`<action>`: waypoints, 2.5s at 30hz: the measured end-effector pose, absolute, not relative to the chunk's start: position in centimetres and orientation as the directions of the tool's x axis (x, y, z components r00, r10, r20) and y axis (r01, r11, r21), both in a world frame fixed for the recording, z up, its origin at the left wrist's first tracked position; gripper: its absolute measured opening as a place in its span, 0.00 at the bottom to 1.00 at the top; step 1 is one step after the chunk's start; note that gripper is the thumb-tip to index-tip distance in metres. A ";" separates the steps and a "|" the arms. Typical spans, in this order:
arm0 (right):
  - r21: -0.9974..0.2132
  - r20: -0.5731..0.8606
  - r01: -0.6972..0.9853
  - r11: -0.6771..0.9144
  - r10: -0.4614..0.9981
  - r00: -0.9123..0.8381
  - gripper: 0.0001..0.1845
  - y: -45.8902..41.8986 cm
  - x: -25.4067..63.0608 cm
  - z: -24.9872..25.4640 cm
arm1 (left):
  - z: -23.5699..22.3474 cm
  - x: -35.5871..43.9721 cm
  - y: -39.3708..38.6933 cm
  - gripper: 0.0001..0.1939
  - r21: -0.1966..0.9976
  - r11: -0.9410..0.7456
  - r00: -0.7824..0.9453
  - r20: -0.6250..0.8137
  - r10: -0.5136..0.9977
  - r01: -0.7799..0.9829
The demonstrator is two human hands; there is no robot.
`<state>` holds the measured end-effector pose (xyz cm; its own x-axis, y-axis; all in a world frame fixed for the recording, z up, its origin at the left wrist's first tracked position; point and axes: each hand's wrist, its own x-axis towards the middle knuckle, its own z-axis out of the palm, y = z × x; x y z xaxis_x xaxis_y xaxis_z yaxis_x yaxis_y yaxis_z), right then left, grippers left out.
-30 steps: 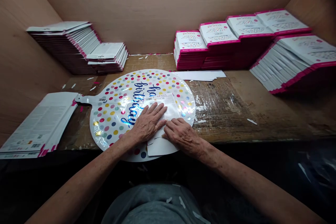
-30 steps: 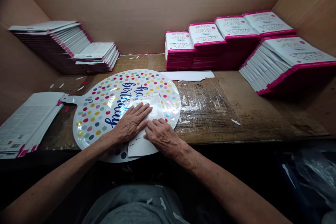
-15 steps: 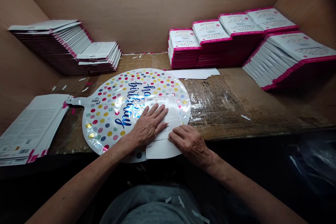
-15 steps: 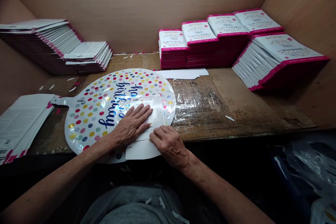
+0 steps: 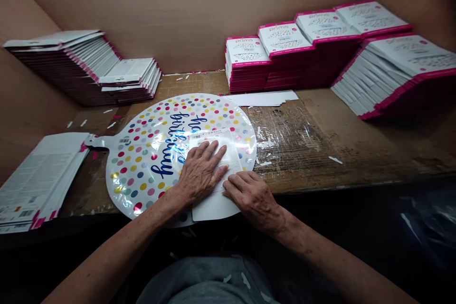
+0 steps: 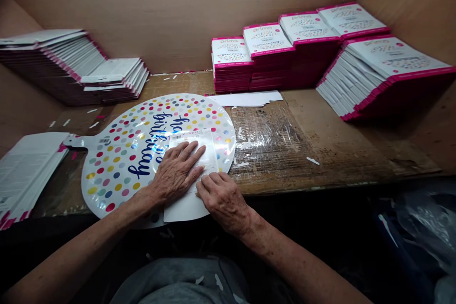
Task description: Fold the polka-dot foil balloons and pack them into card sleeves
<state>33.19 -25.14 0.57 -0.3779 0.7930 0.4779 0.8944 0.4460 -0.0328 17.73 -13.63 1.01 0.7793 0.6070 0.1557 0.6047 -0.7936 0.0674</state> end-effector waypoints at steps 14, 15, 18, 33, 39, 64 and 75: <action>-0.232 0.167 0.749 0.620 0.784 -0.597 0.14 -27.6 35.5 3.1 | 0.5 17.8 -13.7 0.24 0.120 -0.811 0.789 0.188 0.585 0.572; -0.288 0.200 0.738 0.610 0.792 -0.577 0.15 -28.7 36.1 3.1 | 0.5 17.9 -13.6 0.24 0.121 -0.816 0.794 0.189 0.578 0.565; -0.295 0.380 0.801 0.521 0.833 -0.402 0.17 -31.1 36.8 2.0 | 0.4 18.0 -13.0 0.24 0.141 -0.832 0.807 0.202 0.555 0.536; -0.086 0.595 0.843 0.531 0.706 -0.384 0.13 -28.6 34.2 -1.2 | 0.9 9.7 -19.1 0.19 0.367 -0.861 0.799 0.360 0.481 0.353; -0.455 0.493 0.839 0.300 0.869 -0.043 0.12 -26.1 33.1 0.2 | 1.6 12.9 -17.7 0.17 0.406 -0.680 0.620 0.289 0.729 0.610; -0.233 0.233 0.892 0.388 0.912 -0.337 0.07 -13.2 25.3 5.3 | 3.2 10.8 -13.4 0.24 0.948 0.264 -0.014 -0.270 0.963 -0.180; -0.627 0.210 0.577 0.522 0.828 -0.521 0.05 -15.6 22.1 1.5 | 6.5 4.0 4.1 0.14 0.976 0.094 -0.235 -0.140 0.962 -0.195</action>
<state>22.10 -15.56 1.45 -0.5208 0.8275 0.2097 0.5774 0.5224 -0.6275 3.99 4.06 6.54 -0.2348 0.9619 -0.1398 -0.1955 0.0941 0.9762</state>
